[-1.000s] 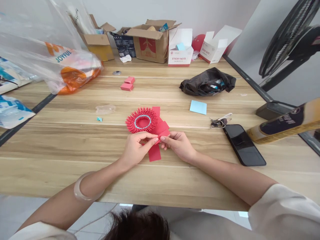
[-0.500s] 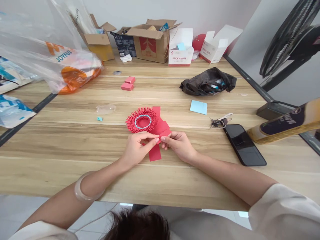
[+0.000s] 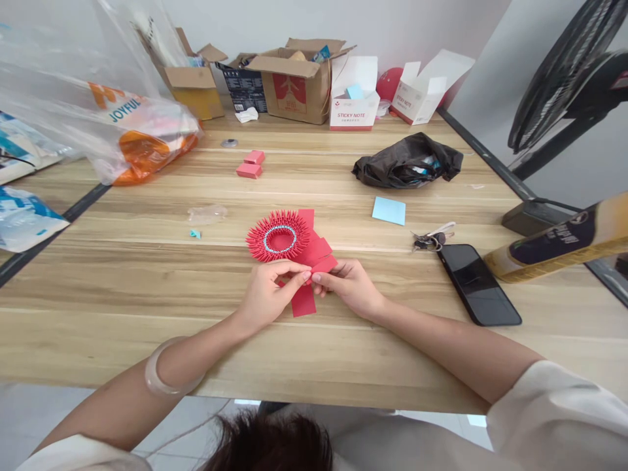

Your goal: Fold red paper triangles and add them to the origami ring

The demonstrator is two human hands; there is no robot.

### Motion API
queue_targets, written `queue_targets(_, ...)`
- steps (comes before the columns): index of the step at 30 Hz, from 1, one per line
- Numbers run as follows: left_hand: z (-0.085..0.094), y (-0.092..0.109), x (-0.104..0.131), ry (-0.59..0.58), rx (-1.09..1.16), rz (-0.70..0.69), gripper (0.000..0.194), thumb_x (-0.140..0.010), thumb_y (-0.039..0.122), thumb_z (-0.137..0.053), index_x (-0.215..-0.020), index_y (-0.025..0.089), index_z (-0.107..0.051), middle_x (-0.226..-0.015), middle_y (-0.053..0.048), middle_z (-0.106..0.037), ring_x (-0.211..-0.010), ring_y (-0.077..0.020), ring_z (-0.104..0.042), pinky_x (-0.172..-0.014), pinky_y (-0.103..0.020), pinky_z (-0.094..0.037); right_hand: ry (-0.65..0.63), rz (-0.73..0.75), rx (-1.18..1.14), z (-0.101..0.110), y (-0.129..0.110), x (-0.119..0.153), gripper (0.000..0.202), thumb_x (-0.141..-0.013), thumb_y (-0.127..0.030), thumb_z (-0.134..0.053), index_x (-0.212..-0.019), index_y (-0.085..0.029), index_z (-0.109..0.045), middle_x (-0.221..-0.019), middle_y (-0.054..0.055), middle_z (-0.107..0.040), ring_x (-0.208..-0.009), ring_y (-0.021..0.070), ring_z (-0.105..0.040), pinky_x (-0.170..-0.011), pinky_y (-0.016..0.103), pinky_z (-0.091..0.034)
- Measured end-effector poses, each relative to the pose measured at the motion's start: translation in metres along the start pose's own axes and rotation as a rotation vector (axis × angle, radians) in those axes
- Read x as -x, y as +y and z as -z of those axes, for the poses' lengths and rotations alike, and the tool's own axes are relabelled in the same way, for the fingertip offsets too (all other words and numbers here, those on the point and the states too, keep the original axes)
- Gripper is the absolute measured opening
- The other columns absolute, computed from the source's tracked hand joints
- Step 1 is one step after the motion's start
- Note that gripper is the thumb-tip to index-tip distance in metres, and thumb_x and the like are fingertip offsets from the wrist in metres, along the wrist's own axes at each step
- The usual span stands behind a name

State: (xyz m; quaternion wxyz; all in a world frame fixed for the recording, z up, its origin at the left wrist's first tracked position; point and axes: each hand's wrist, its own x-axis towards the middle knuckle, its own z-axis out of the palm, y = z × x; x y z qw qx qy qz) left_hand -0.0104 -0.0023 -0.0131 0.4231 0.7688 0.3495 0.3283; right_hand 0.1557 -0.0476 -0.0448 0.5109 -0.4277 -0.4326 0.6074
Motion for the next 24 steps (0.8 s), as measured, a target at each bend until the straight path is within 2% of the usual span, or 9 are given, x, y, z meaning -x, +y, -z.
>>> queue_targets(24, -0.0004, -0.0031, 0.0008, -0.013, -0.011, -0.022, 0.013, -0.080, 0.025, -0.060, -0.081, 0.016, -0.069, -0.079, -0.006, -0.070, -0.072, -0.0163, -0.065, -0.064, -0.025, -0.052, -0.023, 0.016, 0.006, 0.0000, -0.0017, 0.0002, 0.021, -0.072, -0.035, -0.068, -0.071, -0.015, -0.067, -0.057, 0.000, -0.063, -0.051, 0.0086, -0.055, -0.053, 0.023, -0.045)
